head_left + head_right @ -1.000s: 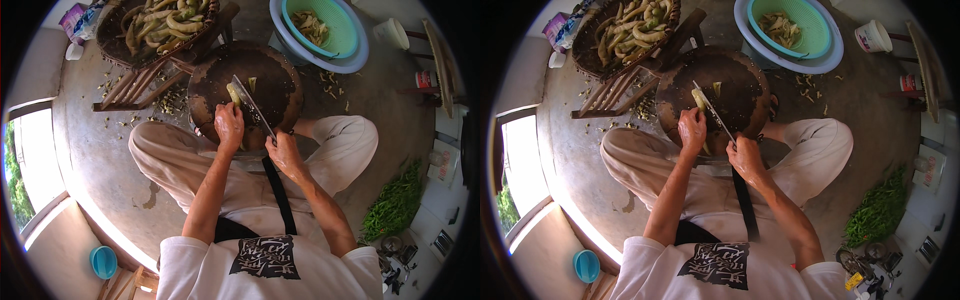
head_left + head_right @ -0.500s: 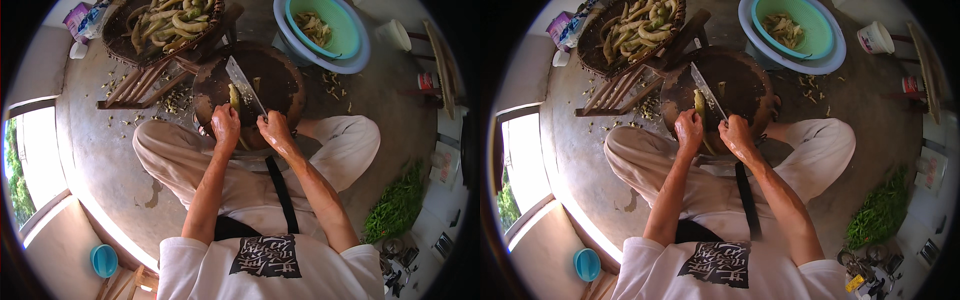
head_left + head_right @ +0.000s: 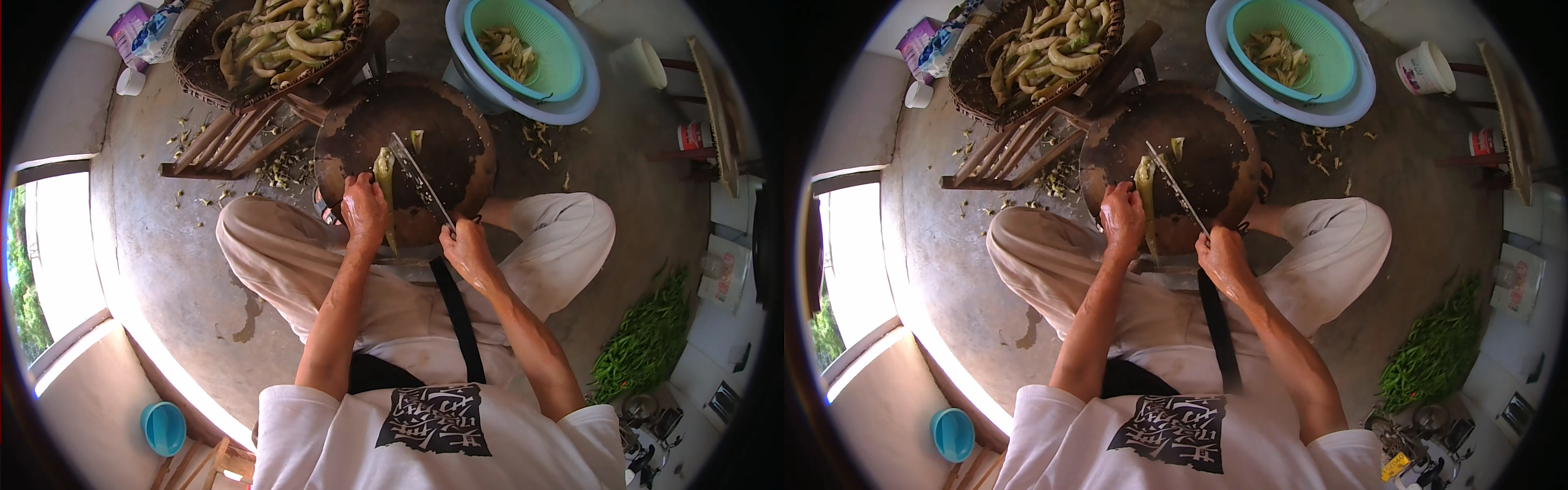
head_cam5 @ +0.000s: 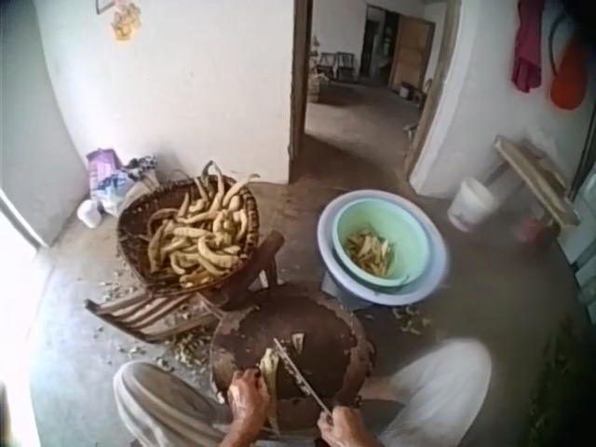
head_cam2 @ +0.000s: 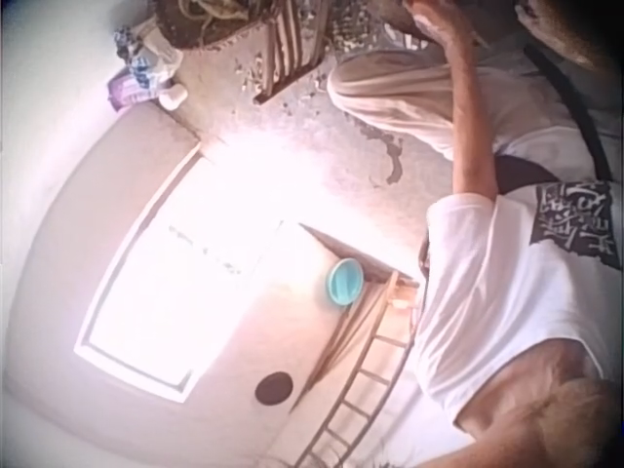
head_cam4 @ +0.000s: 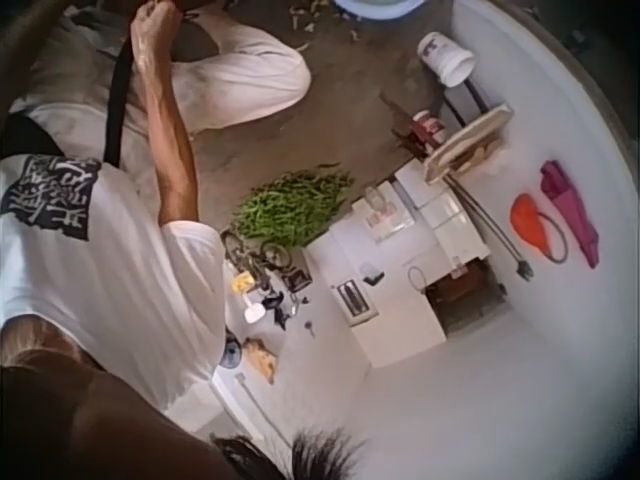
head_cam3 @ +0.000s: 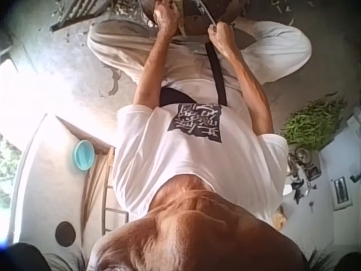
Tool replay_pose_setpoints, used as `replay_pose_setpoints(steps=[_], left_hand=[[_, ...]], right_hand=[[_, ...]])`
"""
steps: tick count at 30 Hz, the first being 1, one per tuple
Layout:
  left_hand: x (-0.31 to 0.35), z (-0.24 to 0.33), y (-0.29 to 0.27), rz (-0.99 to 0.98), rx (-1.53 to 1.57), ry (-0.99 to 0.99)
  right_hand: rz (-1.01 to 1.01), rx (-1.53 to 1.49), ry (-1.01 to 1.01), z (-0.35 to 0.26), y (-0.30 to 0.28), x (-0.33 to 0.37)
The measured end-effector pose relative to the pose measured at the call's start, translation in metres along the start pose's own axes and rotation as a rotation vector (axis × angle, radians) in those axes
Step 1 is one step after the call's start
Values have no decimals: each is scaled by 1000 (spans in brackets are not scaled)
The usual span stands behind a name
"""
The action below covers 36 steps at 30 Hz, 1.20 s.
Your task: The recorder uses a large knife to slice and peel bamboo shoots on a wooden block.
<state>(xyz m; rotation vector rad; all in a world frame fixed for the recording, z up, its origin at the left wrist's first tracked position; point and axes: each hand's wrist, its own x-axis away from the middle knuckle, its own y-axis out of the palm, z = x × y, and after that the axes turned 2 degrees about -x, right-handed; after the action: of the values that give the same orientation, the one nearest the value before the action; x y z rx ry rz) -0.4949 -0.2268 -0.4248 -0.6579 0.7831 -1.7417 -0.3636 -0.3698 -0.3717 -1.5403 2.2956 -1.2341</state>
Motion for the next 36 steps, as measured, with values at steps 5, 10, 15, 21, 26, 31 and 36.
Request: replay_pose_setpoints(steps=[5,10,15,21,26,31,36], left_hand=[[9,9,-2,-105,-13,-2],[10,10,-1,-115,-29,11],[11,10,1,-105,-33,27],[17,11,-5,-89,-76,104],[12,7,-3,-51,-112,60],[9,7,-5,-41,-44,74],[12,2,0,-52,56,43]], right_hand=[[41,-73,35,-16,-14,19],[1,18,-7,-17,5,16],[7,31,50,-31,16,-6],[-33,-49,34,-24,0,-9],[-75,-4,37,0,-17,28],[41,-69,14,8,-22,29],[4,-66,-35,-13,-26,18]])
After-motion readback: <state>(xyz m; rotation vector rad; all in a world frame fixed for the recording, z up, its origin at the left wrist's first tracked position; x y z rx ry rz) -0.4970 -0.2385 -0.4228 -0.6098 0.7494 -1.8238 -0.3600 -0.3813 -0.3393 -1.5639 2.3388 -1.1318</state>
